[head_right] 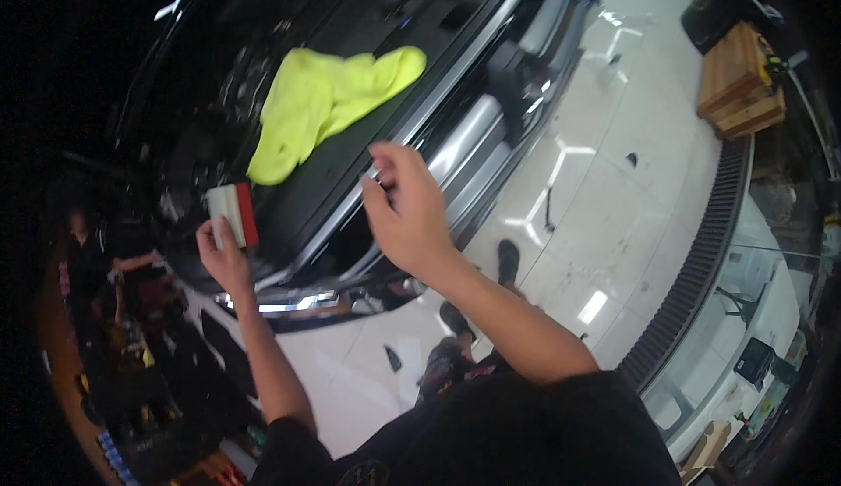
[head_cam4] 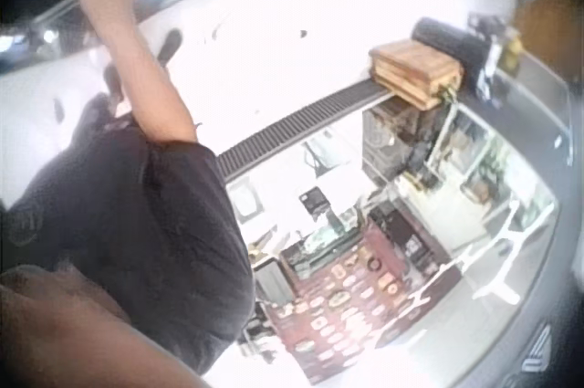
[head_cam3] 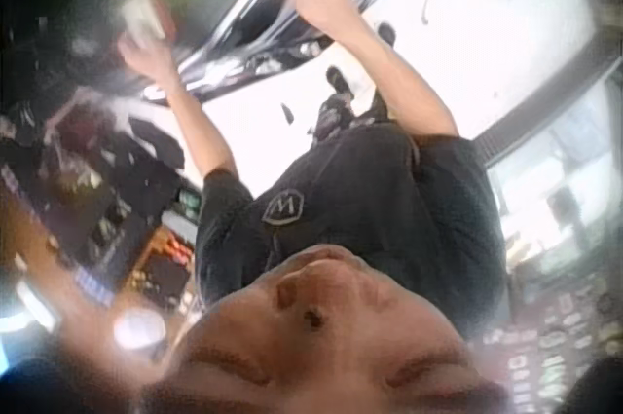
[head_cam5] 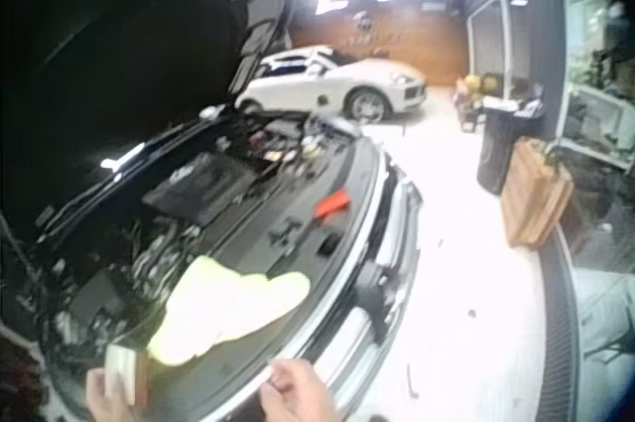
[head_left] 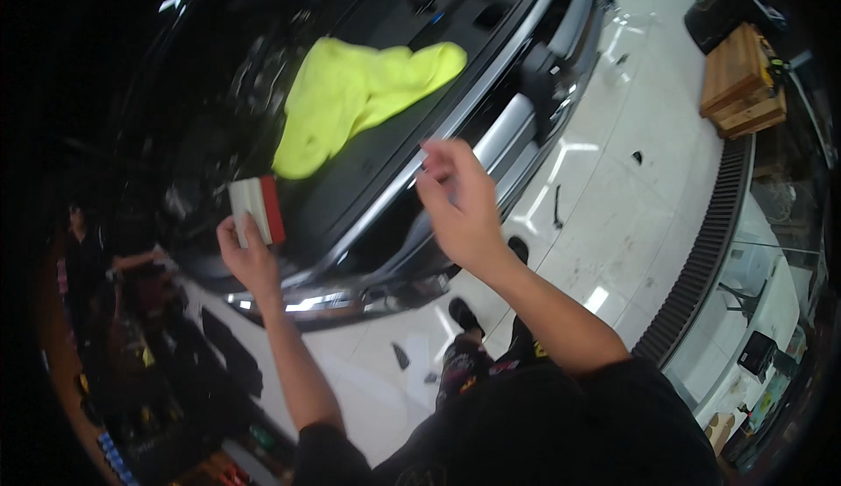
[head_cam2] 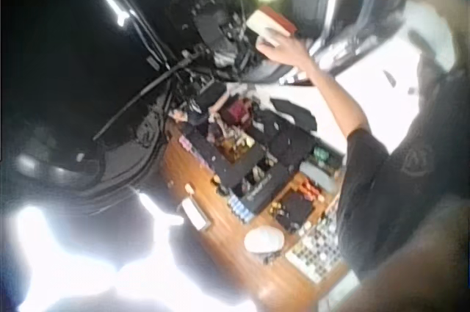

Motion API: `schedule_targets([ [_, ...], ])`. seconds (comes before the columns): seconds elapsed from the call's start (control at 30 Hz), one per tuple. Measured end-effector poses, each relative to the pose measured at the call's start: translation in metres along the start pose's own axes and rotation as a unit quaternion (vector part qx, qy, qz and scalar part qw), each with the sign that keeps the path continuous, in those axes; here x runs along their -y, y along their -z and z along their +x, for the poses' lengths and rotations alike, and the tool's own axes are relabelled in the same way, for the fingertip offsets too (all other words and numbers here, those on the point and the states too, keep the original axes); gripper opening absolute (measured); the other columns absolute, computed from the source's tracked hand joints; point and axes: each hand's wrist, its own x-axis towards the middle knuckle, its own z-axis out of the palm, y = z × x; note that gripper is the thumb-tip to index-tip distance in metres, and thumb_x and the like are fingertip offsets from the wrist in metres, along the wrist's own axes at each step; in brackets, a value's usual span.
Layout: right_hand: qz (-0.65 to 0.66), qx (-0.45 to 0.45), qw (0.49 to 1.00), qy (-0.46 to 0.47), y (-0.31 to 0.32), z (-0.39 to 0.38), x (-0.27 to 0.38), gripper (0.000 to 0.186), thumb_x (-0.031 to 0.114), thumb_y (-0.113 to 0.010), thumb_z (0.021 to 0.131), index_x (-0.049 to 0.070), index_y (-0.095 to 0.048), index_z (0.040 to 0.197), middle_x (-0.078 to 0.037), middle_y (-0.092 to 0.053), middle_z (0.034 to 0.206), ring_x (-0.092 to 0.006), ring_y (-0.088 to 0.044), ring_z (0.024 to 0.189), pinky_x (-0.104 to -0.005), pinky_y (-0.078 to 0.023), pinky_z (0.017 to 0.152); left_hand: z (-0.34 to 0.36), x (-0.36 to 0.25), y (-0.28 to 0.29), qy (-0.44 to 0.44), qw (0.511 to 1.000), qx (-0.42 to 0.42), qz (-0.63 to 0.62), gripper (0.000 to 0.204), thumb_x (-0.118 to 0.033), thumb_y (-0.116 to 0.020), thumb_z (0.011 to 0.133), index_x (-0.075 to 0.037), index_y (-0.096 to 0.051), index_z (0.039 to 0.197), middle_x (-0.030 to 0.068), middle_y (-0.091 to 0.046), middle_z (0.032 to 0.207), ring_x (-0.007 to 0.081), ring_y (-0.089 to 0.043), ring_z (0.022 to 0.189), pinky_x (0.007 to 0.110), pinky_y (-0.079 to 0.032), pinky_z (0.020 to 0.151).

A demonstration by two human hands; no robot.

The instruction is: The person applies a transparent protective film to the front bumper and headlight area of a black car. They use a yellow cloth to wipe the surface, a red squeegee to smooth the film and remove bubbles, and a knife to trim excess film along the edges.

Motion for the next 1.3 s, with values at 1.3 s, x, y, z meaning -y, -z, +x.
schedule_targets([
  [1.3,-0.345,-0.141,0.927,-0.043,-0.104,-0.167,-0.067,0.045,-0.003,-0.071,0.079,-0.004,-0.058,0.122,-0.019,-0.053,0.121,-0.0366,-0.056,0.112,-0.04,-0.062,0.071,0.009,0.065,-0.013,-0.224,0.947,0.225,0.049,0.03,-0.015,-0.062,0.103,-0.001,-0.069,0.129,0.0141,-0.073,0.12,0.0213,-0.067,0.113,0.033,-0.049,0.101],
])
